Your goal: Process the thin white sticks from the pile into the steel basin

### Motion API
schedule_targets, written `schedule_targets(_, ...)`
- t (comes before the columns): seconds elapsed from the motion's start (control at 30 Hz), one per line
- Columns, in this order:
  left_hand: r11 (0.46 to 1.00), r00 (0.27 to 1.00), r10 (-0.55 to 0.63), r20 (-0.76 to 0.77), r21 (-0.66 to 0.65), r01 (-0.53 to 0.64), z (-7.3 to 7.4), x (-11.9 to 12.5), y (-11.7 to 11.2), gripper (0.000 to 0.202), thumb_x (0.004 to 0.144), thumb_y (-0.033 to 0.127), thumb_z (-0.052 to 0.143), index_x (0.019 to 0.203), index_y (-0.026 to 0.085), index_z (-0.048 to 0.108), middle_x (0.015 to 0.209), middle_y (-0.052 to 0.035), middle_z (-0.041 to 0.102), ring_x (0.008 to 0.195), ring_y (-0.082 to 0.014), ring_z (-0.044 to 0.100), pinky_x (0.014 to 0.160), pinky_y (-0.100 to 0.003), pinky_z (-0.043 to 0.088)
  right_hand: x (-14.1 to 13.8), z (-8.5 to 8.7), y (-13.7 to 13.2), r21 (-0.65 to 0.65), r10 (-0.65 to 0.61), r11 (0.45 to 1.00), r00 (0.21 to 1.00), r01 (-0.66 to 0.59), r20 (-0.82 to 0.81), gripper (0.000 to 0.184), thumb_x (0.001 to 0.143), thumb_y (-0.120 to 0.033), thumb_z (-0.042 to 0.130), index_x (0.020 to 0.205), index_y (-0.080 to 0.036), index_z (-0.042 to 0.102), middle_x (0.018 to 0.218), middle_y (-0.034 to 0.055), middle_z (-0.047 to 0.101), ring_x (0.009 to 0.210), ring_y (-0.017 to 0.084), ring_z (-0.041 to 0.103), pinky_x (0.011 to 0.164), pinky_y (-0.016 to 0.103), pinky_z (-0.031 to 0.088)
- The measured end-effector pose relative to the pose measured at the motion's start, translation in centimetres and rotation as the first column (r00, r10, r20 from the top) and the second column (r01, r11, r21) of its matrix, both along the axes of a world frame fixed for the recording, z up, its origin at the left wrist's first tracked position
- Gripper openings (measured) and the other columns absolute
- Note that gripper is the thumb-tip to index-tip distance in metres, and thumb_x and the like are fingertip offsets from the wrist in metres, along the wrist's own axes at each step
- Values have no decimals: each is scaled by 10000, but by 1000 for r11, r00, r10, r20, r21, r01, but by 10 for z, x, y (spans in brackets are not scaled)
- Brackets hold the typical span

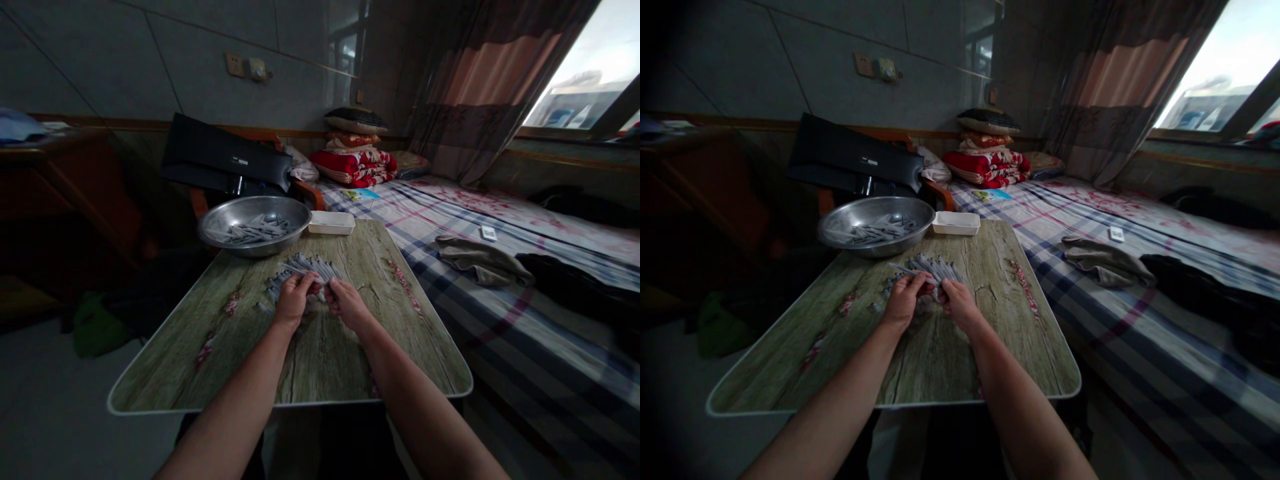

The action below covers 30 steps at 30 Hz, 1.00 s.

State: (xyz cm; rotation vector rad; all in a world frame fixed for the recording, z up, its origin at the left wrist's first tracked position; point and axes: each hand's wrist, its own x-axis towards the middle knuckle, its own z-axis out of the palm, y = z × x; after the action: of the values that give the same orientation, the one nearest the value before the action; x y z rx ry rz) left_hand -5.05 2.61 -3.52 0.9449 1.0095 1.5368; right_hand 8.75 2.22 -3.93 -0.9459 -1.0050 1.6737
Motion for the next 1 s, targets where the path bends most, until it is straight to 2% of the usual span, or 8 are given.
schedule_targets(0.23,997,996,81,31,-4,-81,2,-3,2,452,625,575,830,763,163,704,681,-24,701,595,-159,653,588,-268,518,-1,2,-2,98,8,995,997,-1,-78,330,719,-365,759,818,-236,473,533,-109,403,397,55,273,384,191,155)
schedule_targets(0.37,992,989,128,74,-9,-128,3,-6,3,467,625,589,822,765,163,690,647,-6,669,566,-141,622,537,-243,484,3,7,-3,-17,52,998,979,-56,-196,333,605,-201,679,838,-241,444,589,-103,487,390,48,264,372,179,103)
schedule_targets(0.5,995,994,98,48,25,-99,3,-5,1,434,657,563,811,775,171,667,658,8,649,556,-126,601,528,-233,473,5,10,-4,-119,130,980,963,-161,-236,296,634,-254,647,891,-227,501,643,-72,556,399,51,269,375,177,88)
schedule_targets(0.63,995,997,74,-5,67,-74,2,-1,-1,397,684,516,812,822,179,654,670,22,645,554,-116,586,551,-234,477,3,10,-5,-74,145,985,977,-158,-158,299,696,-372,740,793,-203,514,593,-75,494,404,34,242,386,182,86)
schedule_targets(0.73,994,996,84,0,70,-84,3,-2,-2,363,695,495,802,779,181,640,674,15,655,565,-121,595,557,-235,475,3,8,-5,-45,166,984,976,-174,-141,321,680,-362,759,731,-203,486,572,-80,466,405,27,230,396,182,91)
schedule_targets(0.8,991,990,115,85,64,-120,4,-6,1,322,722,466,773,755,182,627,692,4,675,585,-129,621,575,-240,486,6,7,-3,-48,168,983,976,-176,-142,273,668,-316,727,720,-205,483,557,-80,458,402,31,222,397,186,83)
schedule_targets(0.87,984,952,168,255,19,-179,6,-13,6,247,760,406,718,752,185,607,698,-3,692,613,-140,653,619,-256,514,10,6,-1,-71,174,980,972,-187,-159,226,647,-272,677,689,-210,463,521,-88,416,396,38,201,391,194,73)
schedule_targets(1.0,965,774,262,577,-162,-206,6,-32,16,60,774,215,591,733,194,553,684,-10,695,631,-141,670,680,-286,553,16,5,6,-131,121,980,968,-152,-218,212,606,-264,609,635,-231,402,459,-103,308,387,53,160,380,210,70)
